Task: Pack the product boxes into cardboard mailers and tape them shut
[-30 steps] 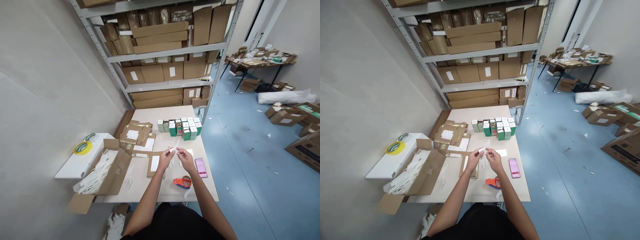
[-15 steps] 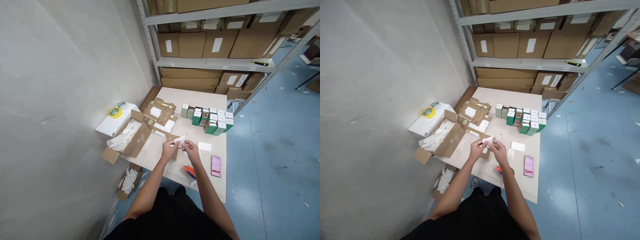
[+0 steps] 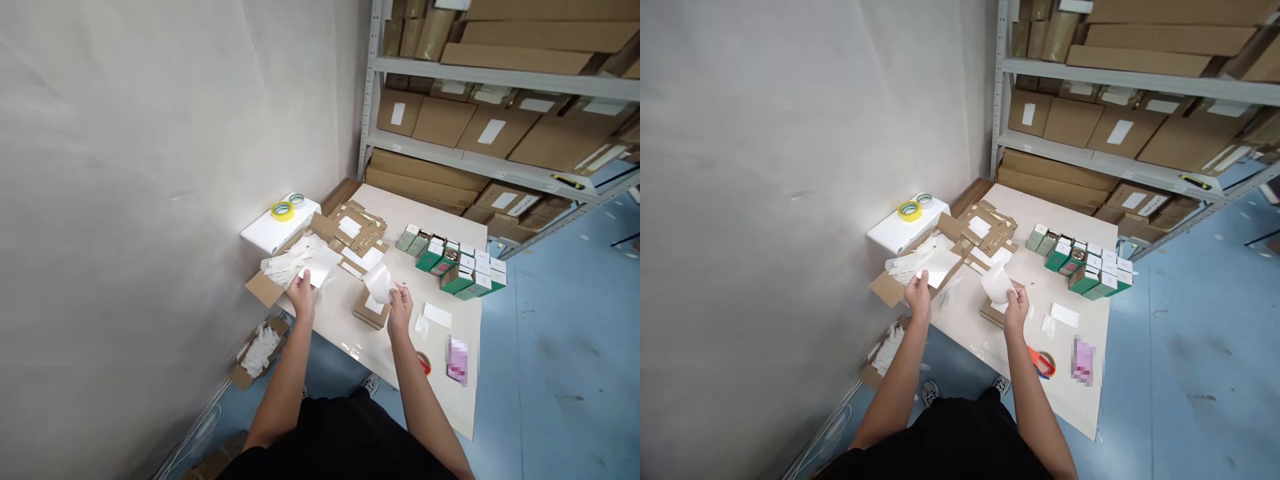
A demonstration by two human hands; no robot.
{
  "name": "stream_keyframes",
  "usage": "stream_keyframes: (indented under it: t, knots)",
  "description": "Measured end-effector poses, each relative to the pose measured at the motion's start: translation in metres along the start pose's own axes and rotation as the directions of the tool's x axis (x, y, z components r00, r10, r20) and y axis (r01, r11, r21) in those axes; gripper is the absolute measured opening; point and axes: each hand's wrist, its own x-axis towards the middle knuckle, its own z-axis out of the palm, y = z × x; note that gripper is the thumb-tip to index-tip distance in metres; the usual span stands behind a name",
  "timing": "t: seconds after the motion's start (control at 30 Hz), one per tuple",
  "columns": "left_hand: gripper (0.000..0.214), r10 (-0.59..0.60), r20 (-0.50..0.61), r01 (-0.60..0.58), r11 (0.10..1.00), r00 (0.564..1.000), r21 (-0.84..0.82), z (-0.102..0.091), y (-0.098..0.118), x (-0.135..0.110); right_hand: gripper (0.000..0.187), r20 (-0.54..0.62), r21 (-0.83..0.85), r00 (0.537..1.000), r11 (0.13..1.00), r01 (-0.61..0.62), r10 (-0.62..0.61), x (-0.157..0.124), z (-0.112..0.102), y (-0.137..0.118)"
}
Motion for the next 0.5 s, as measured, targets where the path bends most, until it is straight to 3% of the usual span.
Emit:
stream_keyframes:
  t: [0.07,0.17,0.33,0.5]
  knots:
    - [0.043,0.053,-0.063,-0.053,0.999,0.997,-0.002,-0.033,0.000,0.014,0.026,0.072,-0.025,0.997,1.000,-0.018,0.020,-0.017,0.029,0.007]
    - [0.045,0.099,-0.023,-0.099,0.995,0.995,0.028,-0.081,0.001,0.027,0.028,0.269,-0.096,0.962,0.995,-0.013,0.039,-0.045,0.079,0.018]
    - [0.043,0.194,-0.057,-0.180,0.965,0.979,0.193,-0.171,0.005,0.049,0.031,0.538,-0.142,0.835,0.989,-0.049,0.118,-0.097,0.173,0.048]
    - [0.038,0.268,-0.181,-0.182,0.905,0.946,0.385,-0.281,0.006,0.067,0.035,0.663,-0.288,0.695,0.952,-0.105,0.277,-0.155,0.256,0.111]
